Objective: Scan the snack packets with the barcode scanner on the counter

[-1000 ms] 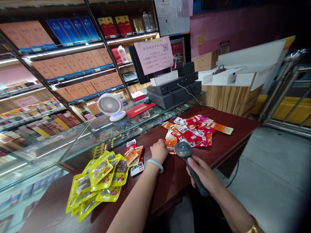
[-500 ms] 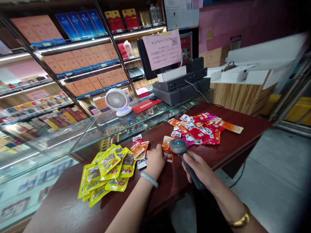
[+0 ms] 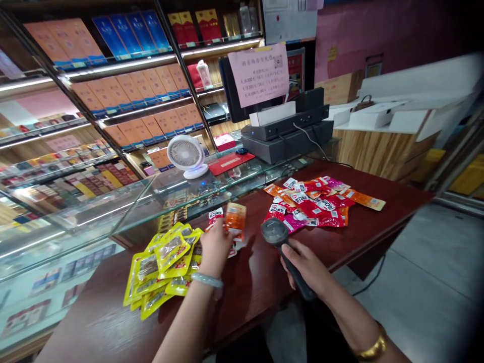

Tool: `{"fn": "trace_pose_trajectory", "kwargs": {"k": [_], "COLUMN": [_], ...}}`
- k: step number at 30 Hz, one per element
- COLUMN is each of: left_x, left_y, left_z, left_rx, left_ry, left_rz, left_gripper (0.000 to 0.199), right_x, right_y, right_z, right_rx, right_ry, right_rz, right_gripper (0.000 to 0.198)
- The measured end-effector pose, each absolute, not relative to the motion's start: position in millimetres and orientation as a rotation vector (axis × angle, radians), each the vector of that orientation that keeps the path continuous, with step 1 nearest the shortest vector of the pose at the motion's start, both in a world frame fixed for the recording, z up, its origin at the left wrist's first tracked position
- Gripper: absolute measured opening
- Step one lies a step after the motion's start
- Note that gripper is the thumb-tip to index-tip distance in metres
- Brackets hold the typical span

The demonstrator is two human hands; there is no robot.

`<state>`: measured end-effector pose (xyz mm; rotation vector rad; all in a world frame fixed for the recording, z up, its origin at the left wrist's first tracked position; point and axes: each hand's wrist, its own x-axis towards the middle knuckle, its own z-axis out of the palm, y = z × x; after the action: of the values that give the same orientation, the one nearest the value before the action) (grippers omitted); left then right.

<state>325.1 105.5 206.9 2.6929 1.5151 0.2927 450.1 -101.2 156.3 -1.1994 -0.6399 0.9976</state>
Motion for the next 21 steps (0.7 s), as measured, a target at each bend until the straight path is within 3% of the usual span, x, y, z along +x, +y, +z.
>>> {"fn": "trace_pose_trajectory", "kwargs": {"k": [6, 10, 13, 17, 21], "left_x": [291.2, 295.3, 322.5, 380.1, 432.0], "left_y": [142.3, 134.6, 117.6, 94.6, 81.7], "left_z": [214.5, 204.4, 200.5, 192.5, 179.7], "left_rx": [2.762, 2.911, 2.951, 2.949, 2.852], "left_ry": [1.742, 1.717, 1.549, 1.155, 1.1], "left_rz": [0.161, 0.423, 0.563, 0.441, 0.309], "left_gripper": [0.051, 0.059, 0.06, 0.053, 0.055], "right_x": [456.0, 460.2, 464.3, 469.7, 472.9], "right_y": [-105.0, -108.6, -112.3, -117.1, -123.4], "right_z": [151.4, 148.3, 146.3, 145.8, 146.2], "right_rx": [-1.207, -1.187, -1.165, -1.151, -1.18], "right_ry": [-0.616, -0.585, -0.548, -0.493, -0.447], "right_rz": [0.981, 0.967, 0.949, 0.904, 0.856], "right_gripper": [0.045, 0.043, 0.042, 0.041, 0.042]}}
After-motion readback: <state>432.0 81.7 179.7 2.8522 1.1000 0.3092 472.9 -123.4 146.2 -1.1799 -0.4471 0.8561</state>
